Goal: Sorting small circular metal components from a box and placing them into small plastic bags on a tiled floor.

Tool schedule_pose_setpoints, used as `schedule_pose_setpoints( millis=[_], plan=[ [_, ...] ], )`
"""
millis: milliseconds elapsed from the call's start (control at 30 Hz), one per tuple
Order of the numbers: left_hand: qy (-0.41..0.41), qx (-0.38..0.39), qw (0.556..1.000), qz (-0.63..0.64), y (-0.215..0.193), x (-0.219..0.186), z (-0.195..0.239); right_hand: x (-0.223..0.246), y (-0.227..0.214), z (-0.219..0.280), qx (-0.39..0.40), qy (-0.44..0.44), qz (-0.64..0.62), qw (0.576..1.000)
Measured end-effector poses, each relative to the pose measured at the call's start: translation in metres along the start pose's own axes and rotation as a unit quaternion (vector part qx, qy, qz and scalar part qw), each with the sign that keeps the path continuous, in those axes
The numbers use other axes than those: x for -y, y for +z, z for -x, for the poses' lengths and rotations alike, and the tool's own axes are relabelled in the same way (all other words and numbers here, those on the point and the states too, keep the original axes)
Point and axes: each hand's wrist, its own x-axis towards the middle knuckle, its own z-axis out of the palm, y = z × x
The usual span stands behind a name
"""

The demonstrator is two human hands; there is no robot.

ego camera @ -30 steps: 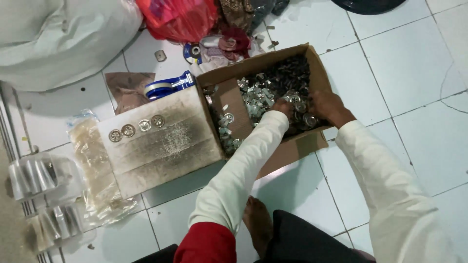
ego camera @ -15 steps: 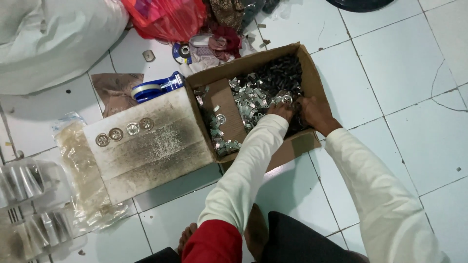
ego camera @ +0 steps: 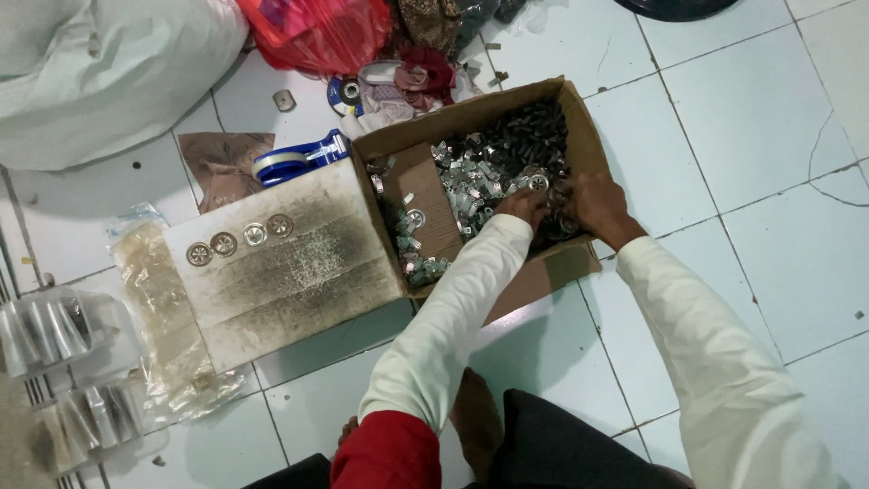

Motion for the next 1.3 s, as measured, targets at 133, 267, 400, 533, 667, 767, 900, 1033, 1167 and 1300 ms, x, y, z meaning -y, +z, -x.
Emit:
schedule_pose_setpoints(
  millis=[133,267,400,533,667,767,900,1033,1167,1300],
  plan=[
    [-0.039,-0.010,0.998,0.049,-0.015,0.006,0.009,-0.004,0.006,-0.008,0.019,0.023,-0.050,0.998],
    [-0.062,-0.055,0.992,0.094,-0.024,0.025,0.016,0.023,-0.031,-0.004,0.032,0.006,0.003,0.999],
    [-0.095,-0.080,0.980,0.155,-0.101,0.007,0.040,0.054,-0.084,0.010,-0.015,-0.018,-0.125,0.992],
    [-0.159,-0.124,0.953,0.225,-0.152,0.030,0.063,0.091,-0.088,-0.006,-0.045,-0.054,-0.319,0.945],
    [-0.263,-0.146,0.945,0.129,-0.224,0.068,0.091,0.156,-0.070,-0.040,-0.045,-0.050,-0.432,0.899],
    [-0.320,-0.173,0.926,0.097,-0.265,0.116,0.119,0.226,-0.091,-0.039,-0.048,-0.119,-0.443,0.887],
    [-0.375,-0.246,0.890,0.085,-0.299,0.174,0.149,0.302,-0.047,-0.074,-0.038,-0.190,-0.413,0.890],
    [-0.414,-0.201,0.886,0.053,-0.324,0.191,0.170,0.350,-0.031,-0.084,0.003,-0.219,-0.403,0.888],
    [-0.423,-0.158,0.892,-0.011,-0.320,0.216,0.170,0.373,-0.026,-0.095,-0.004,-0.245,-0.364,0.898],
    [-0.422,-0.102,0.897,-0.082,-0.323,0.222,0.165,0.379,-0.019,-0.105,0.025,-0.224,-0.309,0.924]
  ],
)
